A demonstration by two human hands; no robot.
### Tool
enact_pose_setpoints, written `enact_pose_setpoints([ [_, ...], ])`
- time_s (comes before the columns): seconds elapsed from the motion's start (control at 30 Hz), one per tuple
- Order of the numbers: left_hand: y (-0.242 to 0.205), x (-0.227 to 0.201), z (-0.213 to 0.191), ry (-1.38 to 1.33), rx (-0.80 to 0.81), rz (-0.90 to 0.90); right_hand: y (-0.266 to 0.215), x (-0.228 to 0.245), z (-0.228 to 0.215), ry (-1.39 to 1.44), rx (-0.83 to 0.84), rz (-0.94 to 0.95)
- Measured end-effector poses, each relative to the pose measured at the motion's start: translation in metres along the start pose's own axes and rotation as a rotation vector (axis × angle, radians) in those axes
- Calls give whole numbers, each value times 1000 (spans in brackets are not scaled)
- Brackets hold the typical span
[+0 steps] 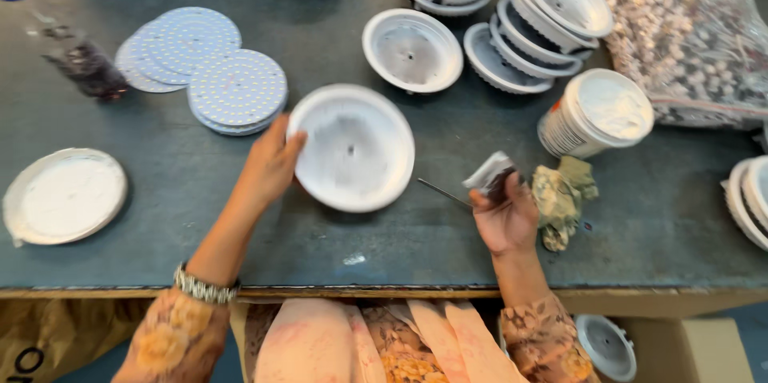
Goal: The person scoops white paste from a container and spreads it onto the inner surface of white circular housings. They then place circular LED panels into the paste-coated housings and press them down. The person repeats this process for multiple units on a workbench.
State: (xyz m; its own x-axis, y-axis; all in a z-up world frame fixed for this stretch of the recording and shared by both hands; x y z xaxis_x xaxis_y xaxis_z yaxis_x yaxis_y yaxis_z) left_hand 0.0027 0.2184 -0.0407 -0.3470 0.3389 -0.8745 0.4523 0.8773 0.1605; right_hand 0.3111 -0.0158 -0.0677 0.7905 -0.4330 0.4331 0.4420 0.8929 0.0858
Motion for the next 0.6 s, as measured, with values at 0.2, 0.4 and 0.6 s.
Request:
enact_pose_setpoints([
  [0.2, -73, -4, 10, -258, -4, -71, -1, -61, 76, -1244, 199, -34],
  [0.4, -86, -27, 8, -163, -72, -152, -10, -98, 172, -1817, 802, -596],
  [0.6, -87, -31, 8, -167, -8, -227, -5, -122, 180, -1920, 922, -661],
])
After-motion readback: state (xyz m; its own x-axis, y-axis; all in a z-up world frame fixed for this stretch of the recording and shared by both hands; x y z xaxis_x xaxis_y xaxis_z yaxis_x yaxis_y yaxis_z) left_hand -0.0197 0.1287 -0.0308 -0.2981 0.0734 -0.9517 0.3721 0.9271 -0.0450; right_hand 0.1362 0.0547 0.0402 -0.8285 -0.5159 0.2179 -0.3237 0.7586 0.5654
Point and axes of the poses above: each hand's wrist, its own y-axis towards the middle knuckle, its own z-axis out of the palm, x = y × z, the point moved 6 cm from there along y, towards the middle knuckle
